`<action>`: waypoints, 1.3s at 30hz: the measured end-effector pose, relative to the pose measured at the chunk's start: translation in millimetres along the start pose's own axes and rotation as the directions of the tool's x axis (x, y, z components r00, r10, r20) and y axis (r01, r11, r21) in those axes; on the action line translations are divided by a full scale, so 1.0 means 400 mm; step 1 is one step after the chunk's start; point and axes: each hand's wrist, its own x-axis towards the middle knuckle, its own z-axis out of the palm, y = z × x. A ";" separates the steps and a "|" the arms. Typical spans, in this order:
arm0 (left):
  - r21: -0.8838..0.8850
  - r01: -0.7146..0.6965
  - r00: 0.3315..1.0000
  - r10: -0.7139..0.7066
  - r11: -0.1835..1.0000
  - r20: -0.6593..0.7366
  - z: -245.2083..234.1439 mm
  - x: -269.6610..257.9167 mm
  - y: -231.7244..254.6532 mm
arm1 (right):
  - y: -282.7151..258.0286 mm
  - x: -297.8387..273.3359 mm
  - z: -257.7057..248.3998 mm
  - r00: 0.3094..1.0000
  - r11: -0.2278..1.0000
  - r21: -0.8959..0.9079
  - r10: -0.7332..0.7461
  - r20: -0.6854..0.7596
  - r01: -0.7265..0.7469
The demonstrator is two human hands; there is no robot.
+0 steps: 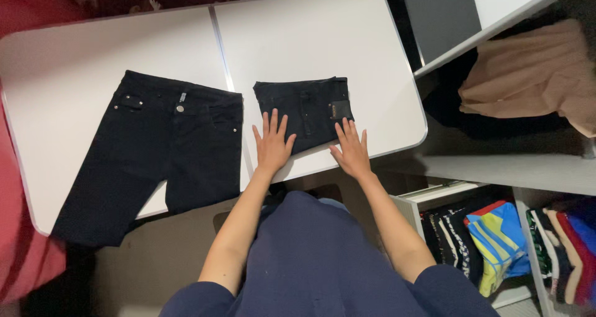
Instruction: The person folds black trousers on a table, places them on a shelf inside a wardrobe, and then hangs a shirt on a hanger before placing it in the wardrobe.
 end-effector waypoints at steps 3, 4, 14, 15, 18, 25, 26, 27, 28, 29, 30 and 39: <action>-0.115 0.072 0.992 -0.084 0.991 -0.098 0.042 -0.038 -0.022 | 0.049 -0.010 0.046 0.988 0.958 0.284 0.069 -0.138 -0.027; -0.143 0.116 0.983 -0.134 0.983 -0.128 0.055 -0.048 -0.027 | 0.064 -0.003 0.069 0.974 0.940 0.328 0.158 -0.162 -0.098; -0.426 0.447 0.861 -0.507 0.786 -0.033 0.141 -0.057 -0.028 | 0.165 0.134 0.182 0.847 0.527 0.731 0.515 0.132 -0.434; -0.485 0.447 0.853 -0.522 0.752 -0.023 0.153 -0.045 -0.031 | 0.161 0.136 0.169 0.840 0.498 0.737 0.514 0.174 -0.457; -0.548 0.555 0.793 -0.598 0.626 0.120 0.170 -0.020 -0.054 | 0.162 0.138 0.121 0.840 0.437 0.745 0.450 0.304 -0.504; -0.594 0.617 0.764 -0.573 0.516 0.295 0.162 -0.057 -0.100 | 0.155 0.030 0.074 0.848 0.531 0.672 0.429 0.312 -0.516; -0.553 0.607 0.778 -0.567 0.571 0.269 0.156 -0.068 -0.098 | 0.155 -0.003 0.072 0.870 0.557 0.682 0.417 0.264 -0.474; -0.508 0.595 0.793 -0.559 0.623 0.243 0.150 -0.079 -0.095 | 0.156 -0.036 0.070 0.889 0.582 0.690 0.404 0.216 -0.432; -0.520 0.554 0.824 -0.518 0.650 0.230 0.142 -0.095 -0.090 | 0.159 -0.073 0.067 0.886 0.591 0.674 0.403 0.229 -0.443; -0.531 0.512 0.852 -0.476 0.675 0.216 0.132 -0.114 -0.082 | 0.162 -0.111 0.064 0.883 0.600 0.659 0.402 0.242 -0.454; -0.540 0.468 0.879 -0.430 0.699 0.205 0.122 -0.130 -0.069 | 0.162 -0.147 0.061 0.878 0.606 0.643 0.405 0.256 -0.468; -0.366 0.555 0.830 -0.468 0.747 0.303 0.089 -0.104 -0.034 | 0.148 -0.242 0.124 0.738 0.090 0.832 0.522 0.429 -0.547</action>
